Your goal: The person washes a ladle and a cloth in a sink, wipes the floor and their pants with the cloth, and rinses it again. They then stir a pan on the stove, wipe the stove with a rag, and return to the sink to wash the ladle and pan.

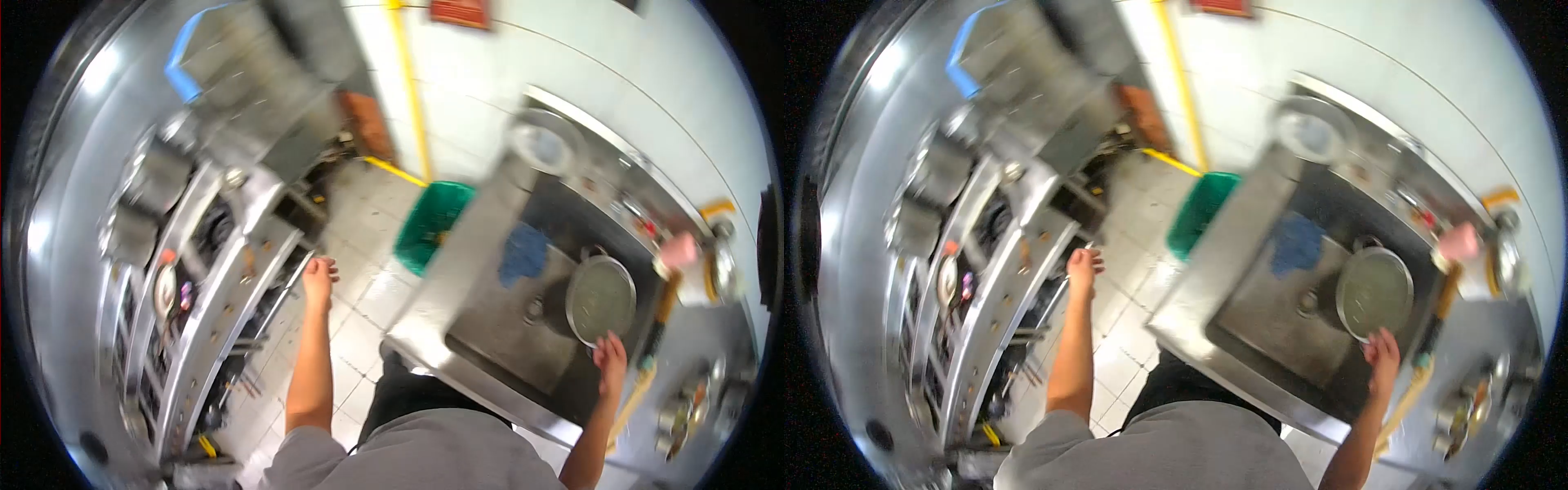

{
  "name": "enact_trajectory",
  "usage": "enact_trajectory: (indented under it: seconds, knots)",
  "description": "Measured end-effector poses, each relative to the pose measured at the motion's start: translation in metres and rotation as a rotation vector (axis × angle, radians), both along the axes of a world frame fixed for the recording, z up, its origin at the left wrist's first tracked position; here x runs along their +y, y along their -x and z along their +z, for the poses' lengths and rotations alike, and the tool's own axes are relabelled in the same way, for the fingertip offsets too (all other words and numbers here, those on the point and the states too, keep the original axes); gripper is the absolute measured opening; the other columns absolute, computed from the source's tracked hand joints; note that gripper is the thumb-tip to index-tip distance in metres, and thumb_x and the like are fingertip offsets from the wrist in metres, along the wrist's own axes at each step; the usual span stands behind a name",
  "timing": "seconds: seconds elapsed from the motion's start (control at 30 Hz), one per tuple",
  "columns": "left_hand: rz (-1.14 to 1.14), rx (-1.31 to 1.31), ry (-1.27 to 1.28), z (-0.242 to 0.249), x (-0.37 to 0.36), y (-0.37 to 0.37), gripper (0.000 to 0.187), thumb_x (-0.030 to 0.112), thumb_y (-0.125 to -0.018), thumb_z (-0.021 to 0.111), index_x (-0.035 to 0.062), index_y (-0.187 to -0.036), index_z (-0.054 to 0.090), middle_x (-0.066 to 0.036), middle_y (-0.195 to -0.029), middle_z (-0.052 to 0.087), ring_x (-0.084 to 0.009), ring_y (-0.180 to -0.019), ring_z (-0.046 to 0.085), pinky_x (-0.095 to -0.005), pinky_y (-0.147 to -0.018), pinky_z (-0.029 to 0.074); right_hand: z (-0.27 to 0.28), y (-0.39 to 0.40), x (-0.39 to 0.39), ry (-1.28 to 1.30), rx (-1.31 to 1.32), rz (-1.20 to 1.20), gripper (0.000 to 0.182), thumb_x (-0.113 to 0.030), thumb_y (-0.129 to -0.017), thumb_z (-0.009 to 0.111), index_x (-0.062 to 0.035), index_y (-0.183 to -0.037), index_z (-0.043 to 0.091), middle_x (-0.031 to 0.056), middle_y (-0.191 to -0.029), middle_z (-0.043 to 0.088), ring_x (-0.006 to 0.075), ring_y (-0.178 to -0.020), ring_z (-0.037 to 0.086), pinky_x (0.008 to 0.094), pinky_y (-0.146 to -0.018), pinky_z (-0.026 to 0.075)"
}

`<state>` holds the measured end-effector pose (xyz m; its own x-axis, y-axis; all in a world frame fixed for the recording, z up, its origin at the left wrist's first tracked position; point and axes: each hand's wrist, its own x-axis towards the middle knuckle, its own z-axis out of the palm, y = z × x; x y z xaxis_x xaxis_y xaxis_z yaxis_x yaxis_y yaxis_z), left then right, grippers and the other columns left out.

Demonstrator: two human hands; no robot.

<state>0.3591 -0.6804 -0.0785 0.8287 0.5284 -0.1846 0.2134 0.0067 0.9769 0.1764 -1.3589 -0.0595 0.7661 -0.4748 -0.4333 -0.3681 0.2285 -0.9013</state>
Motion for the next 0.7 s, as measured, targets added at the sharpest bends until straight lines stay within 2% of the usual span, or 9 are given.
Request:
enact_trajectory:
  seconds: [0.07,0.13,0.27,0.37,0.47,0.5,0.6,0.67,0.7]
  knots:
    - [0.203,0.168,-0.015,-0.027,0.072,0.028,0.023,0.021,-0.092,0.061,0.005,-0.108,0.056,-0.009,-0.094,0.063,-0.0167,-0.078,0.06,-0.0296,-0.067,0.05,-0.013,0.032,0.024,0.013,0.003,-0.033,0.035,-0.019,-0.093,0.06,-0.0091,-0.127,0.055,0.0016,-0.093,0.065,0.0096,-0.075,0.061,0.0205,-0.06,0.048]
    - [0.348,0.22,-0.272,-0.111,0.172,0.037,0.036,0.022,-0.084,0.069,0.0055,-0.112,0.054,-0.012,-0.102,0.061,-0.021,-0.092,0.058,-0.0352,-0.078,0.049,-0.016,0.042,0.057,0.031,0.015,-0.092,0.037,-0.02,-0.093,0.06,-0.0105,-0.128,0.053,0.0004,-0.091,0.064,0.0083,-0.071,0.059,0.0207,-0.058,0.045]
    - [0.564,0.27,-0.713,-0.092,0.257,0.021,0.059,0.033,-0.074,0.078,0.0019,-0.117,0.052,-0.021,-0.117,0.056,-0.0344,-0.112,0.054,-0.0433,-0.09,0.045,-0.005,0.015,0.114,0.089,0.031,-0.042,0.038,-0.021,-0.094,0.06,-0.0116,-0.129,0.051,-0.0004,-0.09,0.063,0.0075,-0.068,0.057,0.0209,-0.057,0.043]
    - [0.66,0.474,-0.667,-0.056,0.292,-0.011,0.074,0.043,-0.072,0.078,-0.0015,-0.123,0.048,-0.026,-0.116,0.057,-0.0381,-0.107,0.057,-0.0407,-0.088,0.046,0.013,-0.015,0.153,0.201,0.004,0.017,0.039,-0.022,-0.094,0.06,-0.0131,-0.13,0.05,-0.0018,-0.087,0.062,0.0064,-0.068,0.057,0.0194,-0.057,0.042]
    - [0.431,0.504,-0.509,-0.111,0.36,-0.041,0.072,0.041,-0.067,0.081,-0.0045,-0.116,0.055,-0.025,-0.106,0.064,-0.0344,-0.096,0.063,-0.0446,-0.082,0.049,0.045,-0.048,0.214,0.231,0.005,0.092,0.042,-0.021,-0.094,0.059,-0.0134,-0.133,0.047,-0.0017,-0.089,0.061,0.0071,-0.07,0.055,0.0199,-0.062,0.043]
    - [0.113,0.572,-0.373,-0.093,0.364,-0.042,0.052,0.038,-0.071,0.076,-0.0006,-0.103,0.064,-0.019,-0.088,0.069,-0.0328,-0.079,0.067,-0.0445,-0.07,0.051,0.049,-0.057,0.232,0.227,0.01,0.121,0.042,-0.021,-0.094,0.059,-0.0134,-0.133,0.047,-0.0017,-0.089,0.061,0.0071,-0.07,0.055,0.0199,-0.062,0.043]
    - [0.103,0.198,-0.219,-0.076,0.323,-0.054,0.017,0.018,-0.074,0.065,0.0028,-0.073,0.058,-0.007,-0.064,0.059,-0.0171,-0.058,0.056,-0.0358,-0.054,0.045,0.055,-0.082,0.285,0.22,-0.066,0.247,0.044,-0.018,-0.094,0.058,-0.0125,-0.136,0.046,0.0007,-0.092,0.06,0.0078,-0.076,0.055,0.0207,-0.066,0.043]
    - [0.096,0.133,-0.047,-0.064,0.268,-0.039,0.018,0.018,-0.076,0.063,0.0031,-0.082,0.055,-0.008,-0.069,0.059,-0.0186,-0.057,0.055,-0.0362,-0.053,0.045,0.062,-0.093,0.334,0.394,-0.308,0.439,0.046,-0.016,-0.095,0.057,-0.0075,-0.137,0.043,0.001,-0.093,0.059,0.0064,-0.078,0.054,0.0195,-0.065,0.041]
    - [0.088,0.089,0.021,-0.065,0.243,-0.029,0.02,0.019,-0.077,0.062,0.0028,-0.087,0.054,-0.008,-0.071,0.059,-0.0185,-0.057,0.054,-0.0361,-0.053,0.044,0.081,-0.098,0.366,0.335,-0.304,0.567,0.049,-0.008,-0.093,0.056,-0.0047,-0.14,0.04,0.0034,-0.102,0.059,0.0105,-0.092,0.055,0.0224,-0.077,0.044]
